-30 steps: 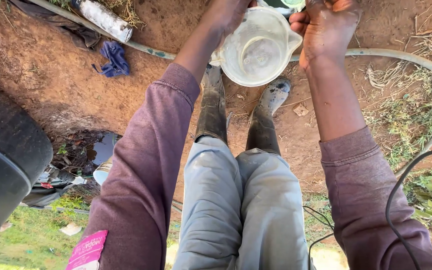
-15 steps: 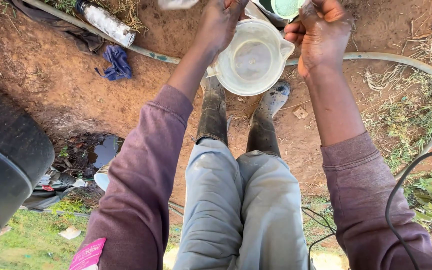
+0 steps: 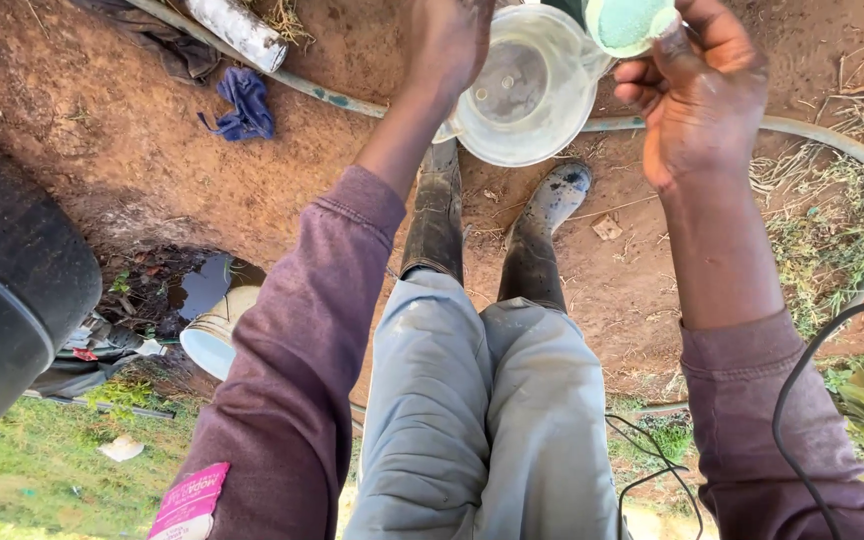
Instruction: The person pours water from a bucket into a plastic jug, then opens a packet and pours a green powder into the jug. They stir the mixture with a small cup and pour the resulting green liquid into a yellow backpack sprayer.
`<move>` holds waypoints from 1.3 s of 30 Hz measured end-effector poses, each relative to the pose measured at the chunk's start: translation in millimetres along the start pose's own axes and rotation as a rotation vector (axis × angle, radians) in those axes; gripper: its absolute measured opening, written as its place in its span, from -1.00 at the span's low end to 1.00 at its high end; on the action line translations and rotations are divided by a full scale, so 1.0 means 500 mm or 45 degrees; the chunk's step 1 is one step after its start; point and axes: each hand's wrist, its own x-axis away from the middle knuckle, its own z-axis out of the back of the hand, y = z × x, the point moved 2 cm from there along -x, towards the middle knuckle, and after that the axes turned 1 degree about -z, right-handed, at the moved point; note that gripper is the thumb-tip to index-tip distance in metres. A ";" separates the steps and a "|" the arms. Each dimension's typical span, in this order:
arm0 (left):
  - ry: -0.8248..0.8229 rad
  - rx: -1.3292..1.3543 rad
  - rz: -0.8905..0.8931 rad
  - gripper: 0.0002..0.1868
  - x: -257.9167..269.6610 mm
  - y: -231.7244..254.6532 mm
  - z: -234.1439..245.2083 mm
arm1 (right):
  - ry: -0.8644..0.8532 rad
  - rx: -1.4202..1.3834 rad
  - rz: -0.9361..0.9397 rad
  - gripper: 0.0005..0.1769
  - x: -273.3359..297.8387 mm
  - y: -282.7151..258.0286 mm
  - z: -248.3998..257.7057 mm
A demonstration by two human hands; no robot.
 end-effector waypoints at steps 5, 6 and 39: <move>-0.027 0.100 0.423 -0.59 -0.011 0.012 -0.025 | -0.022 -0.027 0.086 -0.63 0.040 -0.003 -0.014; -0.026 0.088 0.408 -0.58 -0.008 0.011 -0.027 | -0.087 0.006 0.147 -0.61 0.044 0.001 -0.018; 0.053 0.205 0.311 -0.47 0.076 0.036 0.053 | -0.541 1.424 1.502 -0.84 0.099 0.098 -0.131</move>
